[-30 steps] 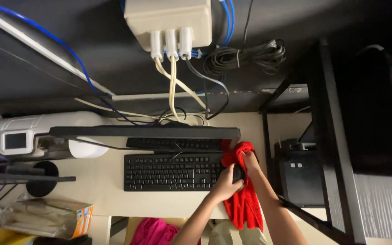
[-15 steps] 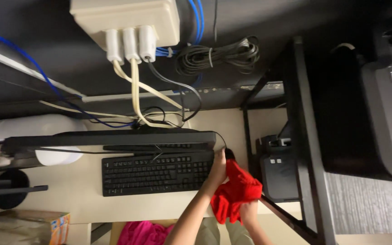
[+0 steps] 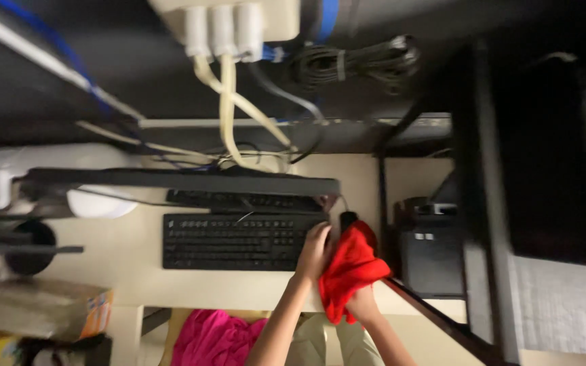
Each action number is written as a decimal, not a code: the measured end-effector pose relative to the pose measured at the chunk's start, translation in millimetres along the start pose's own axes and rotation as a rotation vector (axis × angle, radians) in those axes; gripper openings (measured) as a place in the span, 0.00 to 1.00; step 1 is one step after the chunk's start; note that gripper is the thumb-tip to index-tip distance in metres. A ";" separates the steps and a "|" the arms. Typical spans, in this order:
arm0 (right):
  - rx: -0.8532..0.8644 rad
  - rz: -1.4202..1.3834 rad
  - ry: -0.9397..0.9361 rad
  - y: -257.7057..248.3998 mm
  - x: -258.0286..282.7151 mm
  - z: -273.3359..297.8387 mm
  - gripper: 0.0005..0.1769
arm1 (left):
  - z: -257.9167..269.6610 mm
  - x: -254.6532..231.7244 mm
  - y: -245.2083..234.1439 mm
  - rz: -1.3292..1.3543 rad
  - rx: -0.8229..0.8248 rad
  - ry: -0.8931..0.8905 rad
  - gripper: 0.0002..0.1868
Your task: Cleaning a keyboard and a computer monitor using a red cloth at a workstation.
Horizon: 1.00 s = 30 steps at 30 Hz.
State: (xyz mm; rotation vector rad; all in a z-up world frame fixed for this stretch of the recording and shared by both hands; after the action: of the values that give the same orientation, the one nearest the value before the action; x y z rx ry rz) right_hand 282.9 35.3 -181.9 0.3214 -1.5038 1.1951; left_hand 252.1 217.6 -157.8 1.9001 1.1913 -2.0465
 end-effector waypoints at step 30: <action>0.421 0.739 -0.680 358.2 266.6 -231.8 0.30 | 130.4 192.8 -332.8 -0.022 -0.744 -0.556 0.36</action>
State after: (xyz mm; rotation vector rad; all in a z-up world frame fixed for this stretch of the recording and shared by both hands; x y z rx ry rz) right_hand 62.2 487.0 -164.9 0.5091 -2.0308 2.1541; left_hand -80.0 449.7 -185.8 0.9114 1.5002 -1.6153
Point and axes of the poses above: each hand's wrist, its own z-axis away from the middle knuckle, its own y-axis out of the palm, x = y × z, the point moved 4 cm from there along -z, towards the middle knuckle, and after that the axes turned 5 degrees about z, right-handed, at the moved point
